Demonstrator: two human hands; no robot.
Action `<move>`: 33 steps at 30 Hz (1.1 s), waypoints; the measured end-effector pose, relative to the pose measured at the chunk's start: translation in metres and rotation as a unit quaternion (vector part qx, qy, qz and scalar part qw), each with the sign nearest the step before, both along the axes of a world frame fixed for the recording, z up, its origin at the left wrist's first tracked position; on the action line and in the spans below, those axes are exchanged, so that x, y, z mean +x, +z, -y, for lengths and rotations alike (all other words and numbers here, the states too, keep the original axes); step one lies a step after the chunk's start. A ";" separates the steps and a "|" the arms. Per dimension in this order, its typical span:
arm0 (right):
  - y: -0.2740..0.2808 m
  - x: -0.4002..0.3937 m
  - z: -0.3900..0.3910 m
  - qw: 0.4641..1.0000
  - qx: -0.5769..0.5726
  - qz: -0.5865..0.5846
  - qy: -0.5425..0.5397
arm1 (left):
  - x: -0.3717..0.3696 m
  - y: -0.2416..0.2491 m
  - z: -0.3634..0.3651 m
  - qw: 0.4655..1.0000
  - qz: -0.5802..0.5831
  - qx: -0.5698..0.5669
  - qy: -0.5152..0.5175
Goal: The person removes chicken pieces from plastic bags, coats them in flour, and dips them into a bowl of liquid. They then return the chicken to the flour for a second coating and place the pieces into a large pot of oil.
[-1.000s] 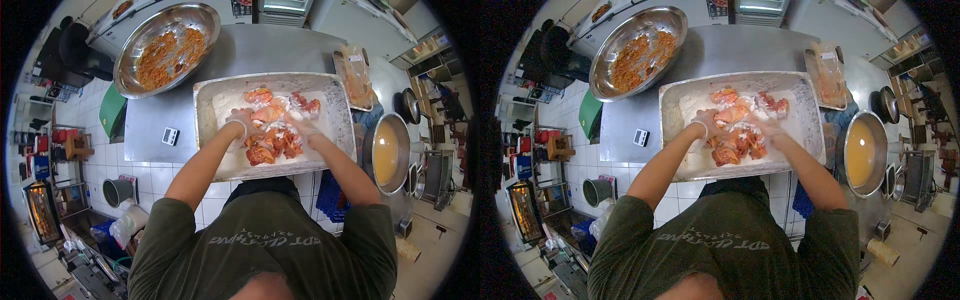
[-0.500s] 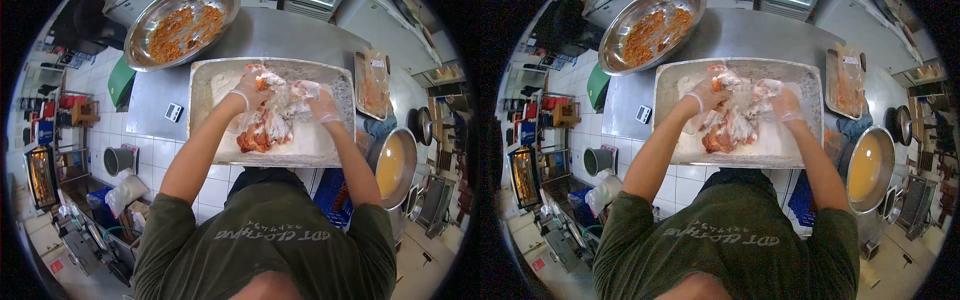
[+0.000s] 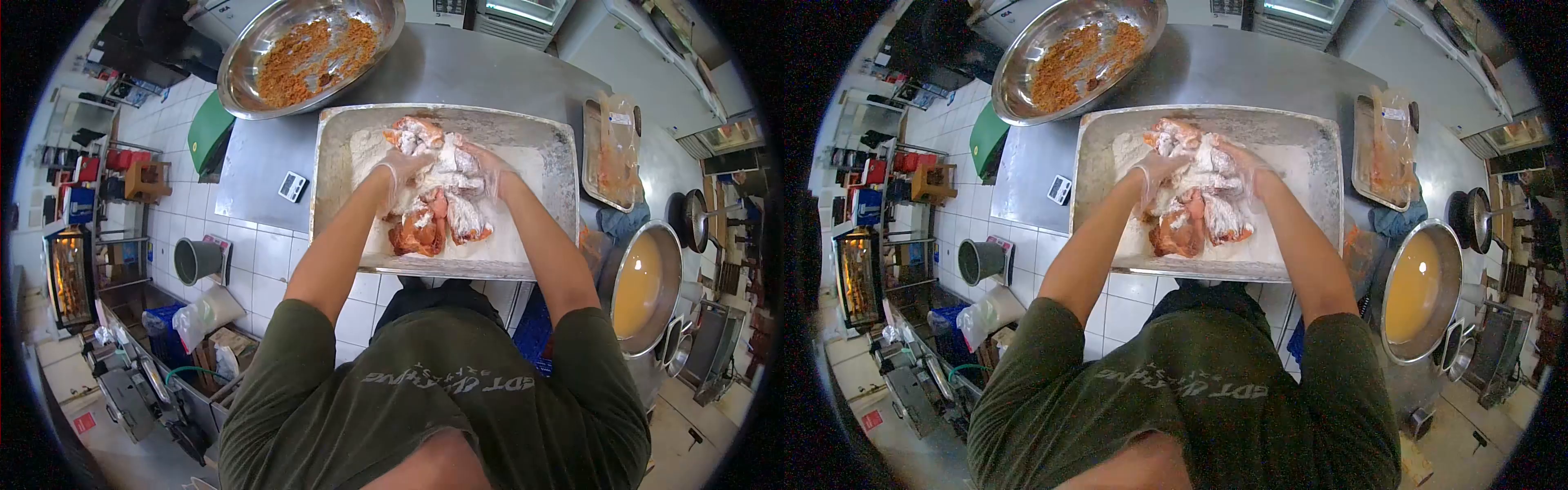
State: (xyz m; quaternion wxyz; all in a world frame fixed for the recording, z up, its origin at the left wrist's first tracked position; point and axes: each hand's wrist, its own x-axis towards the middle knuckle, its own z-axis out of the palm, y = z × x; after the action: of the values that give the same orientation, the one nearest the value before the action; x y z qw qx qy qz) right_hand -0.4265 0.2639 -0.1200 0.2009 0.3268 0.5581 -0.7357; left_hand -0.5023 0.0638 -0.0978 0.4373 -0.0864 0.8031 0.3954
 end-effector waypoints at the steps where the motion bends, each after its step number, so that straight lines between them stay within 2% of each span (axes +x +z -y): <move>1: 0.001 -0.003 0.001 0.999 0.034 -0.021 0.012 | -0.007 -0.002 0.005 1.000 0.000 0.028 -0.015; 4: 0.019 0.001 0.000 0.995 0.007 -0.089 0.052 | -0.006 0.008 0.038 0.989 -0.003 0.142 -0.047; 7: 0.051 0.002 0.025 0.993 0.033 -0.083 0.081 | -0.011 0.034 0.065 0.995 0.051 0.078 -0.029; 8: 0.089 0.009 0.051 0.981 0.103 -0.126 0.106 | -0.010 0.052 0.070 0.996 0.021 0.062 -0.053; 9: 0.087 0.010 0.065 0.963 0.163 -0.137 0.164 | -0.004 0.072 0.076 0.996 -0.010 0.047 -0.078; 10: 0.078 0.011 0.074 0.938 0.223 -0.147 0.221 | -0.003 0.084 0.083 0.993 -0.040 0.032 -0.102; 11: 0.067 0.011 0.079 0.905 0.282 -0.154 0.278 | -0.015 0.064 0.099 0.970 -0.110 -0.019 -0.216; 12: 0.055 0.012 0.079 0.826 0.393 -0.199 0.351 | -0.030 0.023 0.122 0.927 -0.177 -0.070 -0.323; 13: 0.042 0.014 0.079 0.727 0.494 -0.237 0.415 | -0.030 0.015 0.124 0.921 -0.179 -0.071 -0.339; 15: 0.040 0.014 0.062 0.661 0.588 -0.190 0.426 | -0.029 -0.001 0.129 0.907 -0.182 -0.073 -0.372; 16: 0.042 0.008 0.042 0.707 0.588 -0.109 0.378 | -0.031 -0.037 0.136 0.841 -0.246 -0.122 -0.466; 18: 0.015 0.003 0.006 0.848 0.480 -0.036 0.221 | 0.006 0.007 0.107 0.952 -0.185 -0.144 -0.199; 21: -0.005 -0.025 0.008 0.886 0.391 -0.055 0.244 | 0.026 -0.004 0.096 0.984 -0.135 -0.087 -0.084; 22: -0.011 -0.036 0.010 0.896 0.360 -0.060 0.255 | 0.033 0.024 0.085 0.981 -0.107 -0.133 -0.095; 24: -0.028 -0.045 0.029 0.915 0.283 -0.064 0.280 | 0.046 0.018 0.074 0.978 -0.117 -0.162 -0.065; 25: -0.033 -0.047 0.043 0.917 0.268 -0.064 0.288 | 0.049 0.013 0.070 0.975 -0.121 -0.178 -0.049; 27: -0.031 -0.060 0.068 0.921 0.248 -0.071 0.291 | 0.032 -0.040 0.065 0.979 -0.048 -0.193 -0.043; 28: -0.011 -0.056 0.082 0.938 0.242 -0.051 0.242 | 0.031 -0.034 0.062 0.970 -0.090 -0.211 -0.075; 29: 0.002 -0.065 0.075 0.893 0.309 -0.079 0.317 | 0.023 -0.065 0.072 0.980 -0.118 -0.152 -0.042; 31: 0.012 -0.072 0.065 0.766 0.423 -0.124 0.468 | 0.009 -0.125 0.092 0.986 -0.163 -0.023 0.014; 32: 0.019 -0.059 0.067 0.773 0.414 -0.135 0.461 | -0.004 -0.150 0.124 0.963 -0.225 0.004 -0.147; 33: 0.026 -0.047 0.068 0.780 0.404 -0.146 0.455 | 0.009 -0.088 0.116 0.956 -0.222 -0.027 -0.190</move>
State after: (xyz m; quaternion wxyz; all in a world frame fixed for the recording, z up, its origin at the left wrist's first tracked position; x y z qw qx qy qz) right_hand -0.4739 0.1955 -0.0939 0.2782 -0.0256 0.9105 -0.3049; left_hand -0.4931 -0.0525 -0.1863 0.3127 0.1463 0.8918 0.2924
